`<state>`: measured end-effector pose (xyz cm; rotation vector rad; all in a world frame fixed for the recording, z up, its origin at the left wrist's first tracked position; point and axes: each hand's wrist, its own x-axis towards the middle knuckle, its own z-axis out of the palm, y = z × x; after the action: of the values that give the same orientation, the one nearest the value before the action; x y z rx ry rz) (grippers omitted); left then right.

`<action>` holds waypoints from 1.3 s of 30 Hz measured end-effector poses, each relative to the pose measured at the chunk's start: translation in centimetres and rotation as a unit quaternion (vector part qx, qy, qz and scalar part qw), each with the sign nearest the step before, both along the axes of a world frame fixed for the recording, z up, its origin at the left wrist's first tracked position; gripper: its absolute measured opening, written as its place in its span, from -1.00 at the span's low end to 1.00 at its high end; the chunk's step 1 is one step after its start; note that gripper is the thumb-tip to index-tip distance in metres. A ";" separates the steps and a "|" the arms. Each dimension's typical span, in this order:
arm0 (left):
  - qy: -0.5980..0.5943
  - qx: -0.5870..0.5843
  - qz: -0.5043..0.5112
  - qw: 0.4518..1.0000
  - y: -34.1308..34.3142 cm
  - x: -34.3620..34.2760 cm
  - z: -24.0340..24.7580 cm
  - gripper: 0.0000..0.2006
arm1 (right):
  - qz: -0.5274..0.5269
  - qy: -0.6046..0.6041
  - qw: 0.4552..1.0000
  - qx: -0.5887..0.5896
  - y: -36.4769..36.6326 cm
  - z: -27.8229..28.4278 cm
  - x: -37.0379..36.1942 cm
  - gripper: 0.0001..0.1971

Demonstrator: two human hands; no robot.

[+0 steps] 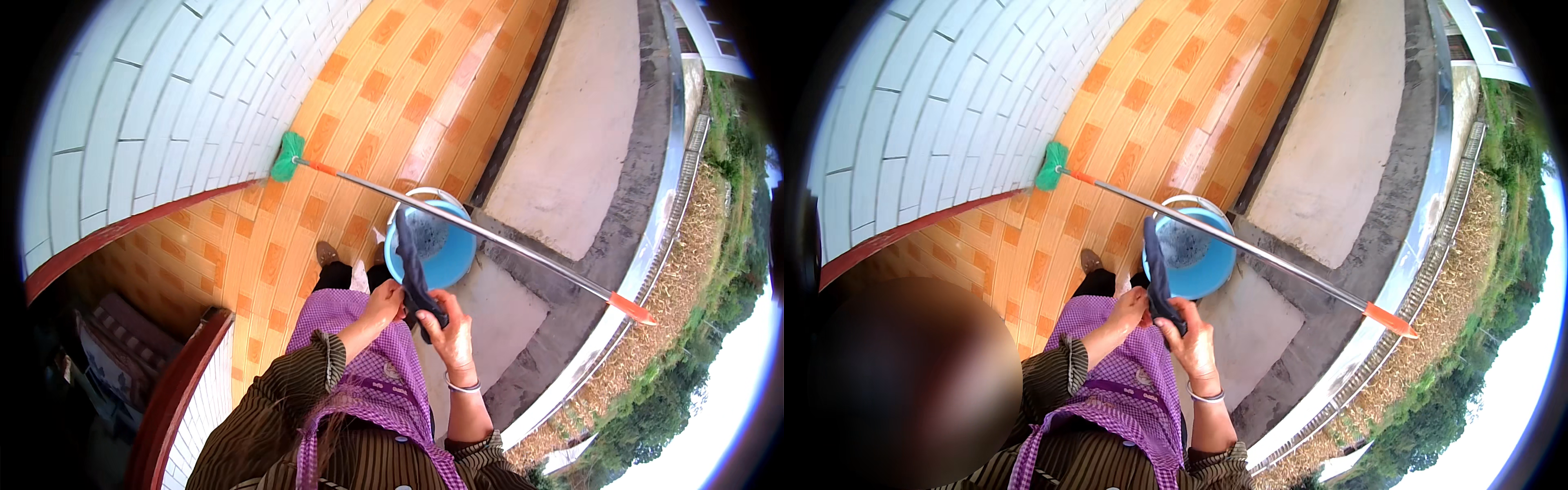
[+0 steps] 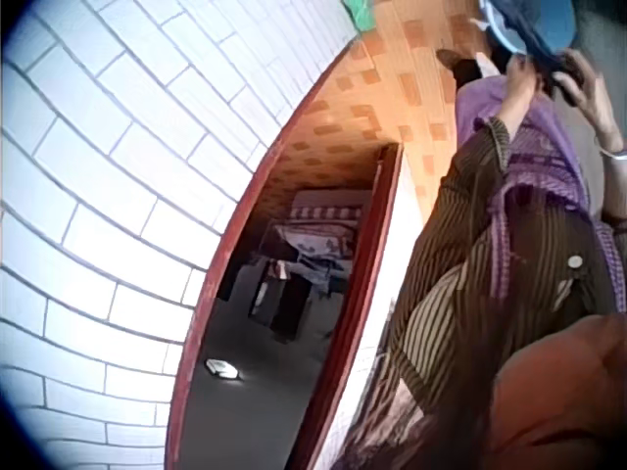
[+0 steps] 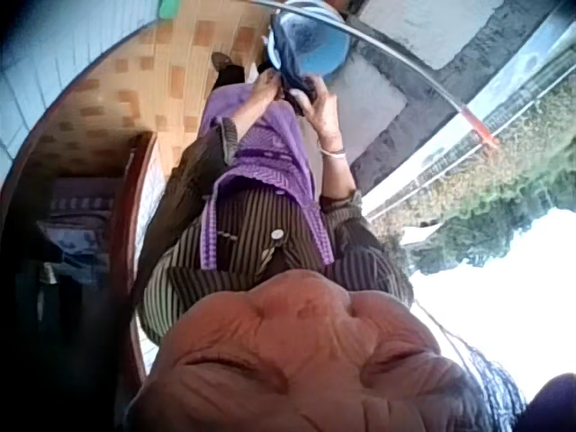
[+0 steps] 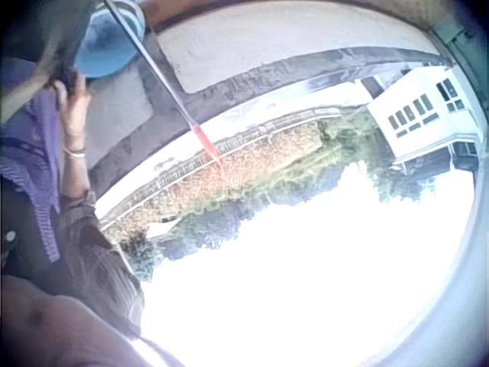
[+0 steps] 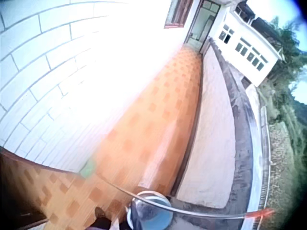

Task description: The person uses a long-handled mop with a cloth attachment to wipe the exterior tiled wall and window frames, then mops the balcony floor. They periodically dip the mop head into a bucket of water to rinse it.

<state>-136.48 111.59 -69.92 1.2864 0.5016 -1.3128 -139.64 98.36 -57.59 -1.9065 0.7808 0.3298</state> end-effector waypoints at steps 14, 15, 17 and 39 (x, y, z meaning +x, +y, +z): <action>-0.140 -0.286 0.397 0.861 12.6 2.9 6.9 -0.74 | 0.388 -0.250 0.887 -0.001 9.9 12.6 5.9 -0.48; -0.087 -0.302 0.410 0.856 13.6 2.8 10.0 -0.72 | 0.412 -0.264 0.872 -0.002 10.1 12.7 6.3 -0.49; -0.061 -0.322 0.449 0.831 14.4 3.6 22.0 -0.69 | 0.461 -0.284 0.840 -0.020 10.9 13.6 6.6 -0.50; -0.583 0.752 0.019 0.308 25.9 -9.9 31.6 -0.42 | 0.440 -0.296 0.819 -0.217 0.1 4.7 9.7 -0.43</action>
<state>-146.37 137.54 -38.36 3.1168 0.5412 1.0737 -129.95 98.49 -52.86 -2.5219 -0.5423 0.0787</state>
